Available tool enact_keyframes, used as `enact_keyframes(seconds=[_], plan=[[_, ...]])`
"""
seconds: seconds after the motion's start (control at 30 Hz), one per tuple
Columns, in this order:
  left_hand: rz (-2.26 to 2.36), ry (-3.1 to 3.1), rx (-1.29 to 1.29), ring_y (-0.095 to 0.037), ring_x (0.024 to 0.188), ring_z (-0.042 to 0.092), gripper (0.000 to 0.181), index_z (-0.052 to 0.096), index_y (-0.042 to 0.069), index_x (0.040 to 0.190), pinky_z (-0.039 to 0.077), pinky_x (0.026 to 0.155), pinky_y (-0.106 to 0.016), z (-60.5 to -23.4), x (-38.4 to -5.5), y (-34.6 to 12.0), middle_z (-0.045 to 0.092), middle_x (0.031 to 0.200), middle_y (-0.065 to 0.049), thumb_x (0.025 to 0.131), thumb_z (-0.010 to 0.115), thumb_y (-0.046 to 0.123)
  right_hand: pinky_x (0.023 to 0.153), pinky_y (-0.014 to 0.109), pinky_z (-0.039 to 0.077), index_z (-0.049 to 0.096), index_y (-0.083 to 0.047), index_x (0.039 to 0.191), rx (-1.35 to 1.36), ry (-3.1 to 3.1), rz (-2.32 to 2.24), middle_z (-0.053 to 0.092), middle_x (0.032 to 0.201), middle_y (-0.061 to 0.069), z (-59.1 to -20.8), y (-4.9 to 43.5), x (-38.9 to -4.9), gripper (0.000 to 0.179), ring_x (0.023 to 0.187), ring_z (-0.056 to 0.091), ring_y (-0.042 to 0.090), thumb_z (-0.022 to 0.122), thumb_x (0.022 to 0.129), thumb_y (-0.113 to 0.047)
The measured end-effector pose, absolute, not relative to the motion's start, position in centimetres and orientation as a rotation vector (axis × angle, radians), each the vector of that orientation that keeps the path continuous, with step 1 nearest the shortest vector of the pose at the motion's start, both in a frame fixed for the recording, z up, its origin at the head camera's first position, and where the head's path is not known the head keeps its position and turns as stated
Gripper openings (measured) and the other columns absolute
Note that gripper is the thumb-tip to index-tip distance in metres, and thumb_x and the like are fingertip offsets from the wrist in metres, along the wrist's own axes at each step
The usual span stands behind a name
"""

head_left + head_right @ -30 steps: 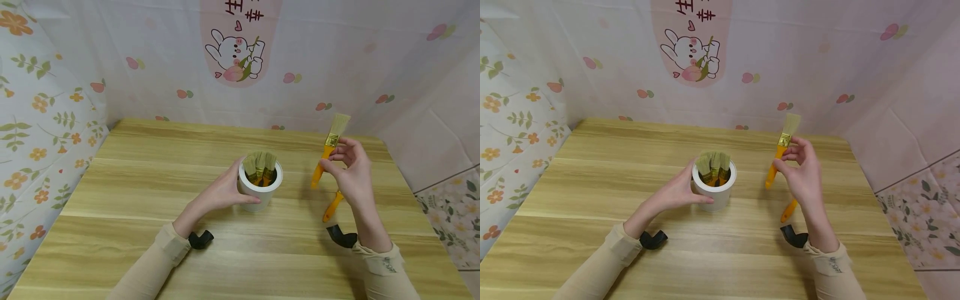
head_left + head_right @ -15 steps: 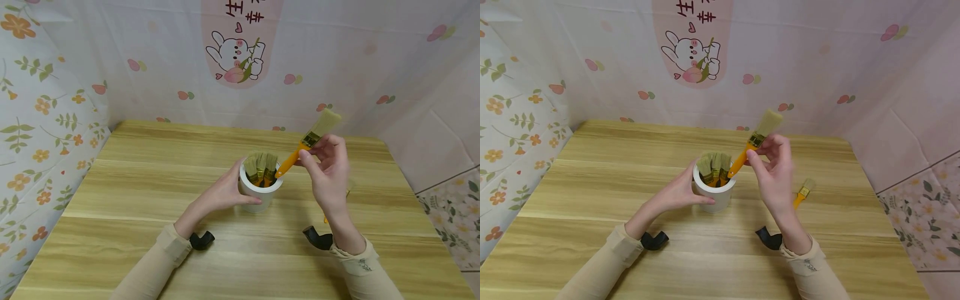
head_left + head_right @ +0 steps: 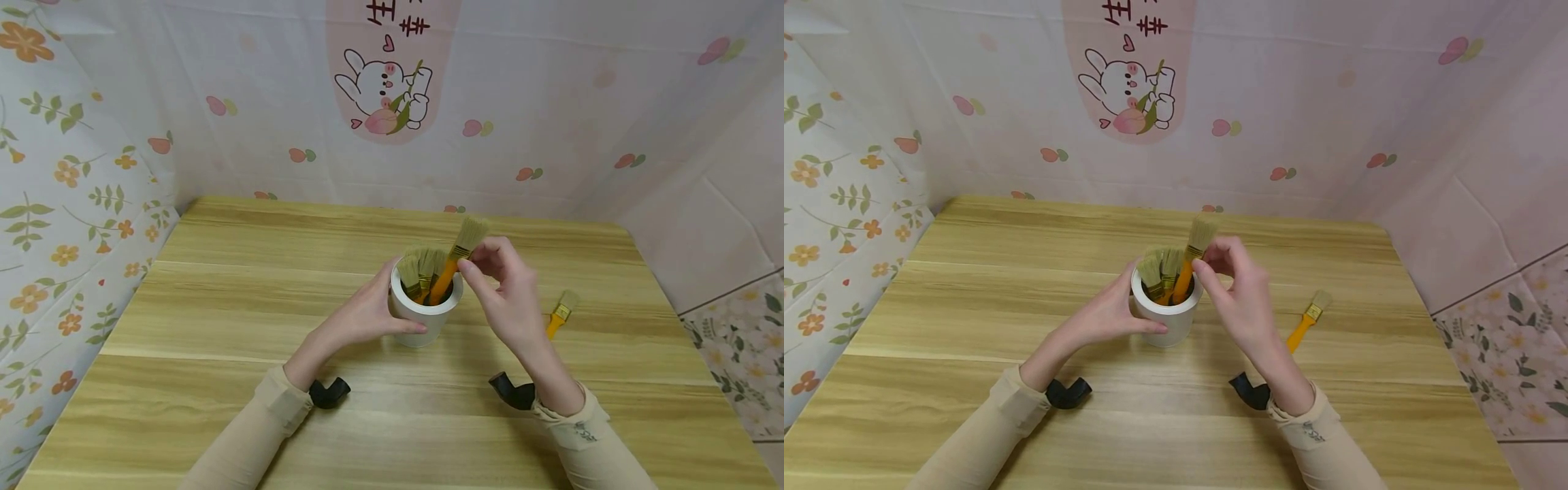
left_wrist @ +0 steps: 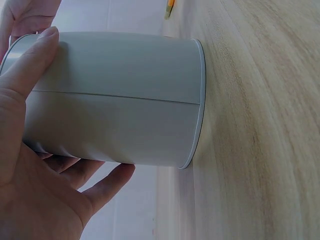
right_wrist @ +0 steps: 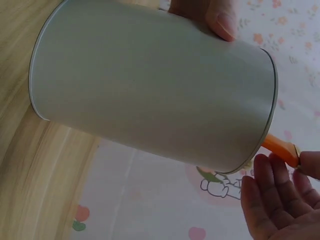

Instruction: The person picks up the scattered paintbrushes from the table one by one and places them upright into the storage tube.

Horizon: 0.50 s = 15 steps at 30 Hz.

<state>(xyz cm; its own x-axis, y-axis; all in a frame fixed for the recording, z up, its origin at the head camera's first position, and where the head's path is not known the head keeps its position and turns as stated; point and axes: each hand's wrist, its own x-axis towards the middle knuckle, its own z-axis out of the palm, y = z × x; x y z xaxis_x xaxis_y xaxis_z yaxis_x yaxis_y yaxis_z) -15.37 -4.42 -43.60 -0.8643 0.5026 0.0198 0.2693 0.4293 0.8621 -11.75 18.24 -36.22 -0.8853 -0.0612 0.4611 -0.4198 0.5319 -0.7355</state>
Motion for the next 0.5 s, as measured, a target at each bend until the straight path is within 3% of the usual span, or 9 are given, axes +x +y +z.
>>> enact_keyframes(seconds=[0.5], plan=[[1.406,2.464,0.683,-0.02,0.139,0.049,0.121,0.016,0.032,0.162,0.044,0.114,-0.052,-43.5,-15.2,-4.3,0.045,0.152,0.005,0.071,0.094,0.046,0.086,0.011,0.051,0.06,0.002,0.123,0.418,-2.332,1.294,0.07,0.106,0.01,-36.0,19.7,-12.0,0.026,0.093,0.065,-0.002,0.067,0.098,-0.004]])
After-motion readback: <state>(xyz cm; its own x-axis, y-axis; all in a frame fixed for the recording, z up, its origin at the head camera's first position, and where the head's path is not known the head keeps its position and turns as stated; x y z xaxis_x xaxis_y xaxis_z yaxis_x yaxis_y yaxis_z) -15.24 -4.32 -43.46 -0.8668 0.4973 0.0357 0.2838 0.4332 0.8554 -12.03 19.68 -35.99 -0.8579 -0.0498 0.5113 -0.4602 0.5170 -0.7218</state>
